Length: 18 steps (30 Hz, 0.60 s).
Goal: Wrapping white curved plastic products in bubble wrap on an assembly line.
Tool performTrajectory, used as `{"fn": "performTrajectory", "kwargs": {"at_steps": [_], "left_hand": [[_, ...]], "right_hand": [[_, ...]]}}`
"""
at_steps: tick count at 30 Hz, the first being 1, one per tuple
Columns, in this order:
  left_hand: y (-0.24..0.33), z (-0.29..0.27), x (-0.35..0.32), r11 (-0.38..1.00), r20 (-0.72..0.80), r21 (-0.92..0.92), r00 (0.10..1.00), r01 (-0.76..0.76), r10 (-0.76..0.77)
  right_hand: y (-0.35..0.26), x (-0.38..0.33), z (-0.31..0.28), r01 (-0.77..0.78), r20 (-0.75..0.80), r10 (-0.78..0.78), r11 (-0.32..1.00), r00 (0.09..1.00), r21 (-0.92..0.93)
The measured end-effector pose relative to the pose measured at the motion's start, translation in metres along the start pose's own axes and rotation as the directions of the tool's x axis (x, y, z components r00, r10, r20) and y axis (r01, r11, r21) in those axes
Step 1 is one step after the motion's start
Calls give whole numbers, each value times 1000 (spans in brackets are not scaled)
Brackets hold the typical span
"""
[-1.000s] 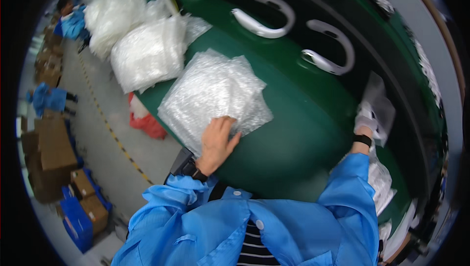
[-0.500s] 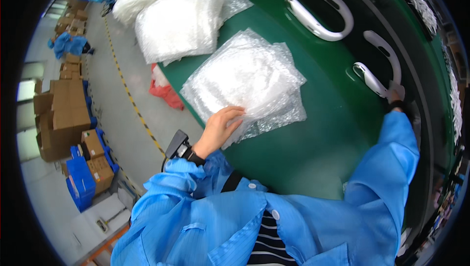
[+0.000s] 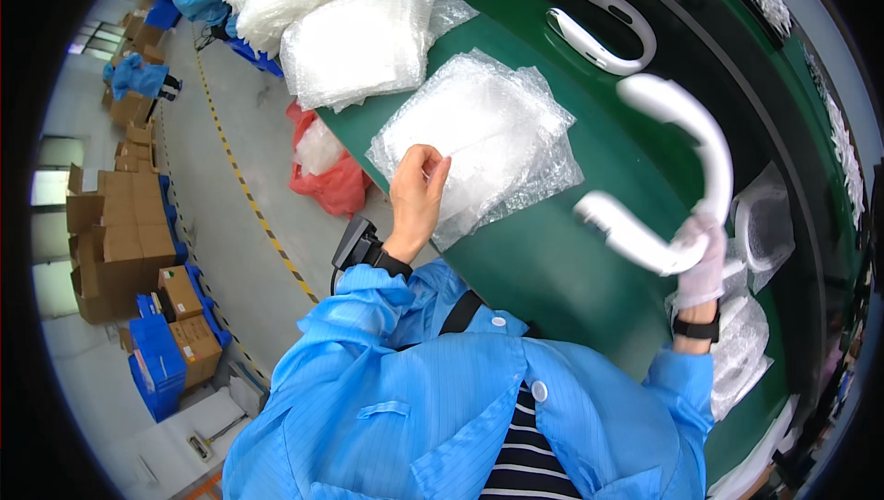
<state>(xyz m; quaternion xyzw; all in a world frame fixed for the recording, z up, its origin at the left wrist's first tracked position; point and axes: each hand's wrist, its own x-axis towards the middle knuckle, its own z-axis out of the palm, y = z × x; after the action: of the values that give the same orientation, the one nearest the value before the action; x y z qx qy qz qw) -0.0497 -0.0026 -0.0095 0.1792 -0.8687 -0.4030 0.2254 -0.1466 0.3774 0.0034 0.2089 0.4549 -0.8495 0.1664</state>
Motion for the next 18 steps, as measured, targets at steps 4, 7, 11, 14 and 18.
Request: {"fn": "performTrajectory", "kwargs": {"at_steps": [4,7,11,14,18], "left_hand": [[-1,-1,-7,998,-7,18,999,-52,52],[3,-2,-13,985,23,84,989,-150,148],[-3,-8,-19,965,80,59,965,-254,249],[-7,-11,-20,967,107,36,963,-251,246],[1,2,-18,934,225,17,911,-358,345]], "right_hand": [[57,-63,54,-84,-34,77,932,996,-354],[92,-59,76,-236,-76,227,962,971,-137],[132,-42,102,-99,-151,109,993,983,71],[156,-52,118,-13,-211,25,998,977,60],[189,-63,134,134,-173,-138,990,975,-36]]}}
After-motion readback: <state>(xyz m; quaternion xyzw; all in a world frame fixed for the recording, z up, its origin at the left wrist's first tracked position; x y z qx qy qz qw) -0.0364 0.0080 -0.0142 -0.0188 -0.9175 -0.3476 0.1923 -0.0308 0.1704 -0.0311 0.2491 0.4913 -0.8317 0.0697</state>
